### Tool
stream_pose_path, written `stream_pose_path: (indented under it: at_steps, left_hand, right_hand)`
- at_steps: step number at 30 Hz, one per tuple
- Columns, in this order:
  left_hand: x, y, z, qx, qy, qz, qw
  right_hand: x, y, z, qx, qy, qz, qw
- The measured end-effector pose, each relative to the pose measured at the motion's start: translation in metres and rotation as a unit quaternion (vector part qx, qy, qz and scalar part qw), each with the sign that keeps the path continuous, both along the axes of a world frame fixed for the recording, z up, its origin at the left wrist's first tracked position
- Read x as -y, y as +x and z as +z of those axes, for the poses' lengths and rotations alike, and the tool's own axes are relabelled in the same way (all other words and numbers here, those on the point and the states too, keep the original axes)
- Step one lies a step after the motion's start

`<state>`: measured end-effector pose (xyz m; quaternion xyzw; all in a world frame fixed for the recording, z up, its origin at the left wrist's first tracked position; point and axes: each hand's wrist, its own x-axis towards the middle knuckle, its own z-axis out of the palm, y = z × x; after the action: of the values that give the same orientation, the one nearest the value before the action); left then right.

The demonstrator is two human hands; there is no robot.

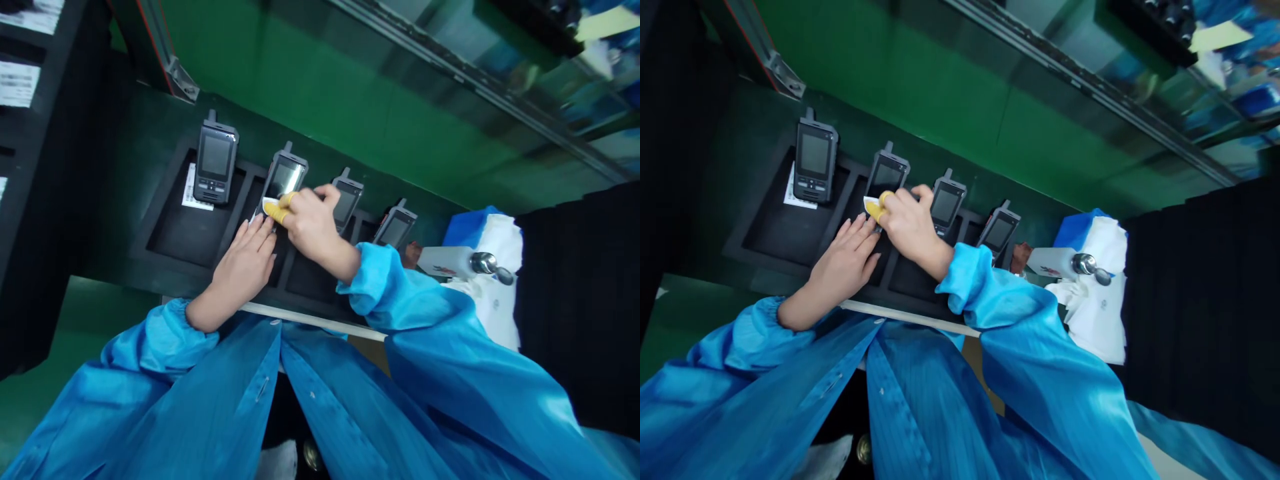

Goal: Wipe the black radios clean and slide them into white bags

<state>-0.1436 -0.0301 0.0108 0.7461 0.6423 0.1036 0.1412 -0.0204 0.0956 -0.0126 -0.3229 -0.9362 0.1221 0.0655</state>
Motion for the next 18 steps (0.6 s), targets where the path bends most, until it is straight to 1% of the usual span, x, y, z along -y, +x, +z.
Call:
stream_pose_path:
  at_steps: [3,5,7,10,12,14,16,18]
  left_hand:
    - [0.0,0.0,0.0,0.004,-0.004,0.0,1.0]
    - [0.0,0.001,0.001,0.012,-0.01,0.004,1.0]
    - [0.0,0.001,0.001,0.019,-0.019,0.009,1.0]
    - [0.0,0.001,0.0,0.017,-0.026,0.011,0.999]
    - [0.0,0.001,0.0,0.004,-0.017,0.005,1.0]
    - [0.0,0.001,-0.001,-0.006,-0.003,-0.001,1.0]
    - [0.0,0.001,-0.002,-0.008,0.001,-0.002,1.0]
    - [-0.001,0.001,-0.003,-0.002,-0.005,0.006,1.0]
  right_hand:
    - [-0.024,-0.009,0.005,0.003,0.005,-0.069,0.998]
    - [-0.03,-0.014,0.007,0.013,0.006,-0.082,0.996]
    - [-0.02,-0.016,0.007,0.02,0.011,-0.054,0.998]
    - [0.003,-0.016,0.005,0.042,0.016,-0.001,0.999]
    - [0.006,-0.018,0.004,0.052,0.025,-0.009,0.998]
    - [-0.005,-0.023,0.005,0.049,0.039,-0.056,0.996]
    - [-0.022,-0.026,0.007,0.049,0.041,-0.099,0.993]
    - [-0.036,-0.024,0.008,0.058,0.03,-0.118,0.991]
